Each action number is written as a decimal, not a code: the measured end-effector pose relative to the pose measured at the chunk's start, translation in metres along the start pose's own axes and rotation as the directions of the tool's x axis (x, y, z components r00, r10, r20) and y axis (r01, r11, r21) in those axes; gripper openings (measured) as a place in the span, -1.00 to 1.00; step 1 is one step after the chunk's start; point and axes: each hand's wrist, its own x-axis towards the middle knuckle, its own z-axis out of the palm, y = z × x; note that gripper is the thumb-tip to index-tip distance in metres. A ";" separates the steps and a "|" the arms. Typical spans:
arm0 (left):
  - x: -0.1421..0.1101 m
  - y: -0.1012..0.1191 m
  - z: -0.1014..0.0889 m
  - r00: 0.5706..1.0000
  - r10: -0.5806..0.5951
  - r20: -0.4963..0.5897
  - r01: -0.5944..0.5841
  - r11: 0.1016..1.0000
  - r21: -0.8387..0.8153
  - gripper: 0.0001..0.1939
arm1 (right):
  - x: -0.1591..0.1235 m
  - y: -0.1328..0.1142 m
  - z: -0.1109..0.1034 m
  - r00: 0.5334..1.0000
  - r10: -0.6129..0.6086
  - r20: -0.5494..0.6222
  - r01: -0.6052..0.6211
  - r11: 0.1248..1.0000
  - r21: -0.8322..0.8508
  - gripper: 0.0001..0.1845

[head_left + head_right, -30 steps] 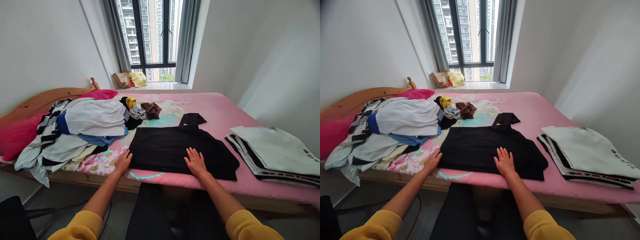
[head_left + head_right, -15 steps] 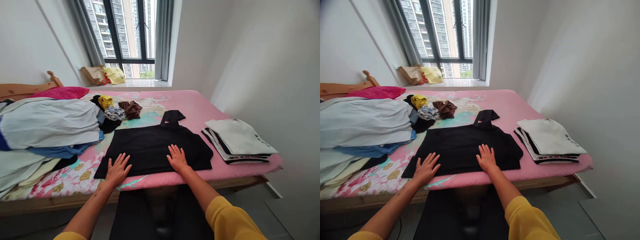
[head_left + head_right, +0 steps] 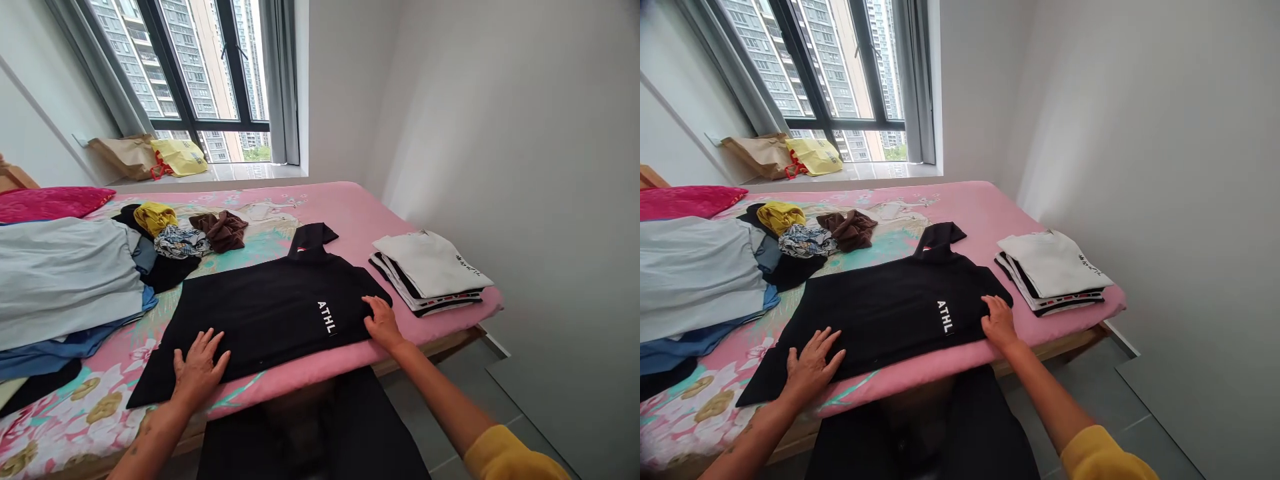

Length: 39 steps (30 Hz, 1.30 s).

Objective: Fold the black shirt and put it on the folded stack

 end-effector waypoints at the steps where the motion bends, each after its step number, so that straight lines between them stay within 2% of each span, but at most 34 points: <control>1: 0.004 0.012 -0.003 0.999 0.043 -0.022 -0.044 0.998 -0.051 -0.54 | -0.002 0.011 -0.003 1.000 -0.008 0.018 0.007 1.000 0.002 -0.40; 3: 0.015 0.044 -0.010 0.979 0.198 -0.052 -0.204 0.963 -0.175 -0.55 | -0.005 0.024 -0.007 0.998 -0.043 0.044 0.043 0.999 0.013 -0.43; 5: 0.029 0.084 -0.018 0.929 0.364 -0.060 -0.366 0.885 -0.289 -0.56 | -0.004 0.024 -0.009 0.995 -0.081 0.058 0.080 0.997 0.019 -0.47; 8: 0.057 0.143 -0.024 0.841 0.540 -0.036 -0.516 0.778 -0.359 -0.53 | 0.002 0.015 -0.011 0.987 -0.133 0.089 0.132 0.991 0.015 -0.48; 11: 0.088 0.188 -0.024 0.786 0.617 0.023 -0.573 0.742 -0.348 -0.45 | 0.010 0.007 -0.012 0.981 -0.155 0.113 0.155 0.988 0.012 -0.49; 14: 0.114 0.213 -0.021 0.774 0.632 0.047 -0.593 0.748 -0.298 -0.46 | 0.013 0.007 -0.013 0.987 -0.133 0.093 0.131 0.991 0.029 -0.60; 16: 0.125 0.220 -0.015 0.797 0.604 -0.001 -0.583 0.769 -0.260 -0.61 | 0.011 0.011 -0.014 0.992 -0.110 0.059 0.106 0.992 0.064 -0.74; 18: 0.130 0.222 -0.006 0.840 0.538 -0.065 -0.537 0.810 -0.237 -0.76 | 0.007 0.016 -0.014 0.996 -0.082 0.021 0.080 0.992 0.092 -0.85; 22: 0.127 0.218 0.017 0.913 0.384 -0.139 -0.407 0.880 -0.245 -0.77 | -0.001 0.025 -0.009 0.999 -0.037 -0.005 0.037 0.997 0.067 -0.91; 25: 0.125 0.215 0.025 0.928 0.324 -0.183 -0.365 0.891 -0.271 -0.80 | 0.003 0.026 -0.006 1.000 0.019 -0.003 -0.019 0.999 0.040 -0.89; 27: 0.125 0.214 0.023 0.935 0.279 -0.220 -0.336 0.896 -0.291 -0.81 | 0.009 0.027 -0.006 0.998 0.059 -0.004 -0.058 0.997 0.052 -0.84; 29: 0.120 0.211 0.015 0.923 0.246 -0.296 -0.341 0.880 -0.331 -0.80 | 0.012 0.027 -0.008 0.997 0.075 -0.028 -0.071 0.991 0.109 -0.78; 30: 0.116 0.209 0.010 0.904 0.258 -0.339 -0.377 0.857 -0.351 -0.79 | 0.011 0.026 -0.011 0.996 0.073 -0.058 -0.064 0.987 0.149 -0.76; 32: 0.103 0.204 0.002 0.842 0.359 -0.403 -0.509 0.777 -0.372 -0.76 | 0.007 0.020 -0.018 0.990 0.048 -0.134 -0.016 0.974 0.226 -0.75; 34: 0.088 0.197 -0.002 0.768 0.507 -0.391 -0.635 0.680 -0.367 -0.70 | -0.001 0.005 -0.027 0.981 -0.012 -0.192 0.067 0.957 0.281 -0.76; 36: 0.078 0.190 -0.001 0.728 0.598 -0.335 -0.686 0.629 -0.366 -0.64 | -0.006 -0.014 -0.033 0.973 -0.127 -0.192 0.182 0.935 0.304 -0.74; 37: 0.077 0.188 0.000 0.734 0.606 -0.305 -0.678 0.636 -0.368 -0.62 | -0.008 -0.023 -0.034 0.966 -0.192 -0.172 0.237 0.923 0.304 -0.70; 39: 0.084 0.185 0.001 0.790 0.562 -0.245 -0.612 0.697 -0.374 -0.56 | -0.007 -0.035 -0.032 0.957 -0.266 -0.116 0.288 0.916 0.280 -0.61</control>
